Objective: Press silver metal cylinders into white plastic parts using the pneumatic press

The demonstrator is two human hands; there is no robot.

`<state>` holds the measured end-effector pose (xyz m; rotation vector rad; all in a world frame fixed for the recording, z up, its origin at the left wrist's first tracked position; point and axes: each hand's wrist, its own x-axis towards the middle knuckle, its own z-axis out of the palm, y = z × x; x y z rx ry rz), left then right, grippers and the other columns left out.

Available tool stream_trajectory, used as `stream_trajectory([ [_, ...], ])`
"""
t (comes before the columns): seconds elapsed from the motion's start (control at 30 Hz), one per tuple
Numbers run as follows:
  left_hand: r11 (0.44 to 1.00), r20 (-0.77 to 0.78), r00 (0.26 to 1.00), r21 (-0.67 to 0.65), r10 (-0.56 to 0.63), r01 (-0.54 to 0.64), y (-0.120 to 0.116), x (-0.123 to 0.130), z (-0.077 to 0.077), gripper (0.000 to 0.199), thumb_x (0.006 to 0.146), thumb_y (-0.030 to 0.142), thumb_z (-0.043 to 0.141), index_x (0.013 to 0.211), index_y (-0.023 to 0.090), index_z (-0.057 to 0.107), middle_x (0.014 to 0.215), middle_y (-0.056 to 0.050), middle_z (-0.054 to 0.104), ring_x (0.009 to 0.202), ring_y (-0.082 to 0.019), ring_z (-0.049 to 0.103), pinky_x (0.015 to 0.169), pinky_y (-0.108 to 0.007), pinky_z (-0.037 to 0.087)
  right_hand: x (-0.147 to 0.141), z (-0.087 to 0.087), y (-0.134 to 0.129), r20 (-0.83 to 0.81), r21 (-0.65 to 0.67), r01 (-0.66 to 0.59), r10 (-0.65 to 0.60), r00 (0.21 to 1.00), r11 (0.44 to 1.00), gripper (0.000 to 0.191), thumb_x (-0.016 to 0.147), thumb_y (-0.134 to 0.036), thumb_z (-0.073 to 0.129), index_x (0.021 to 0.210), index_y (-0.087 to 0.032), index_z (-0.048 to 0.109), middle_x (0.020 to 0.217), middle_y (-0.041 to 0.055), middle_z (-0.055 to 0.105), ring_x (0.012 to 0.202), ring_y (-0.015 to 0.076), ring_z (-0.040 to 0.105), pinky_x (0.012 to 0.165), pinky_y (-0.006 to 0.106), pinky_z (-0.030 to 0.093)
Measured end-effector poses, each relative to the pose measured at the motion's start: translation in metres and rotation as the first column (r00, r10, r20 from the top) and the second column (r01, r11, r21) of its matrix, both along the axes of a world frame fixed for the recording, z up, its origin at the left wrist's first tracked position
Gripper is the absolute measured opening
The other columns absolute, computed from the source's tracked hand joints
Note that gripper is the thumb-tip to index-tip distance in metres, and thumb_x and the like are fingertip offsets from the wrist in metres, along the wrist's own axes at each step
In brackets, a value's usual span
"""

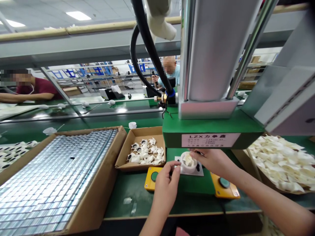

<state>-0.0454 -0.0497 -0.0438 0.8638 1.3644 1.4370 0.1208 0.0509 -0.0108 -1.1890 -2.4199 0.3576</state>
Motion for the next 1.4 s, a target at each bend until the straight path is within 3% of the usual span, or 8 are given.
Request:
stream_trajectory([
  [0.13, 1.0, 0.019, 1.0, -0.006, 0.021, -0.021, -0.003, 0.002, 0.0, 0.017, 0.072, 0.033, 0.066, 0.084, 0.021, 0.067, 0.041, 0.006, 0.041, 0.035, -0.01, 0.036, 0.034, -0.02, 0.022, -0.001, -0.006, -0.001, -0.026, 0.066, -0.02, 0.022, 0.999, 0.998, 0.024, 0.087, -0.033, 0.045, 0.095, -0.026, 0.067, 0.099, 0.0027, 0.066, 0.084, 0.0169, 0.062, 0.066, 0.025, 0.046],
  [0.33, 0.998, -0.028, 0.998, -0.005, 0.055, -0.055, -0.005, 0.006, 0.0, 0.016, 0.073, 0.033, 0.065, 0.084, 0.021, 0.067, 0.042, 0.006, 0.041, 0.035, -0.01, 0.033, 0.034, -0.021, 0.021, -0.002, -0.022, 0.001, -0.295, -0.134, -0.024, -0.017, 0.955, 0.991, 0.025, 0.087, -0.038, 0.046, 0.089, -0.023, 0.067, 0.081, 0.0013, 0.066, 0.078, 0.0159, 0.062, 0.066, 0.025, 0.049],
  [0.47, 0.998, -0.018, 0.998, -0.014, 0.058, -0.058, -0.005, 0.006, 0.0, 0.016, 0.074, 0.033, 0.065, 0.084, 0.021, 0.067, 0.041, 0.007, 0.039, 0.035, -0.01, 0.032, 0.034, -0.021, 0.02, 0.0, -0.015, -0.008, -0.118, 0.034, 0.048, -0.044, 0.992, 0.998, 0.023, 0.088, -0.034, 0.046, 0.096, -0.026, 0.066, 0.094, 0.0025, 0.067, 0.078, 0.0159, 0.063, 0.063, 0.024, 0.047],
  [0.6, 0.998, -0.022, 0.998, -0.003, 0.06, -0.06, -0.005, 0.007, 0.0, 0.016, 0.072, 0.033, 0.066, 0.082, 0.021, 0.068, 0.041, 0.006, 0.041, 0.037, -0.012, 0.037, 0.036, -0.022, 0.023, 0.002, -0.005, -0.019, 0.094, 0.317, 0.001, -0.033, 0.995, 0.948, 0.024, 0.09, -0.026, 0.043, 0.095, -0.024, 0.067, 0.082, 0.0046, 0.067, 0.075, 0.015, 0.062, 0.062, 0.022, 0.044],
  [0.77, 0.995, -0.17, 0.981, 0.0, 0.097, -0.098, -0.008, 0.005, -0.002, 0.016, 0.074, 0.034, 0.065, 0.083, 0.022, 0.069, 0.047, 0.002, 0.048, 0.044, -0.015, 0.043, 0.04, -0.022, 0.03, 0.007, -0.012, -0.02, 0.104, 0.302, -0.021, -0.012, 0.995, 0.953, 0.026, 0.091, -0.025, 0.042, 0.106, -0.026, 0.062, 0.09, 0.0026, 0.068, 0.083, 0.016, 0.063, 0.071, 0.025, 0.047],
  [0.93, 0.994, -0.527, 0.844, 0.019, 0.1, -0.105, -0.021, -0.019, -0.006, 0.018, 0.08, 0.034, 0.059, 0.09, 0.025, 0.07, 0.068, -0.003, 0.063, 0.06, -0.018, 0.055, 0.057, -0.025, 0.041, 0.037, -0.024, -0.032, -0.064, 0.221, 0.039, -0.026, 0.998, 0.974, 0.026, 0.093, -0.031, 0.04, 0.114, -0.03, 0.056, 0.111, -0.0001, 0.062, 0.098, 0.0153, 0.06, 0.082, 0.028, 0.048],
  [1.1, 0.993, -0.766, 0.637, 0.019, 0.089, -0.117, -0.045, -0.053, -0.015, 0.023, 0.079, 0.035, 0.06, 0.1, 0.029, 0.069, 0.093, -0.005, 0.067, 0.082, -0.023, 0.061, 0.077, -0.027, 0.042, 0.089, -0.04, -0.06, 0.028, 0.138, 0.051, -0.055, 0.998, 0.989, 0.028, 0.093, -0.033, 0.041, 0.119, -0.037, 0.05, 0.118, -0.0069, 0.059, 0.101, 0.0114, 0.06, 0.088, 0.025, 0.05],
  [1.4, 0.989, -0.935, 0.352, -0.017, 0.037, -0.148, -0.055, -0.065, -0.024, 0.029, 0.08, 0.034, 0.058, 0.107, 0.033, 0.069, 0.075, -0.004, 0.062, 0.06, -0.018, 0.057, 0.053, -0.023, 0.038, 0.111, -0.079, -0.079, 0.34, 0.197, -0.01, -0.058, 0.939, 0.98, 0.042, 0.092, -0.025, 0.037, 0.134, -0.026, 0.036, 0.12, 0.0031, 0.06, 0.1, 0.0185, 0.062, 0.082, 0.034, 0.056],
])
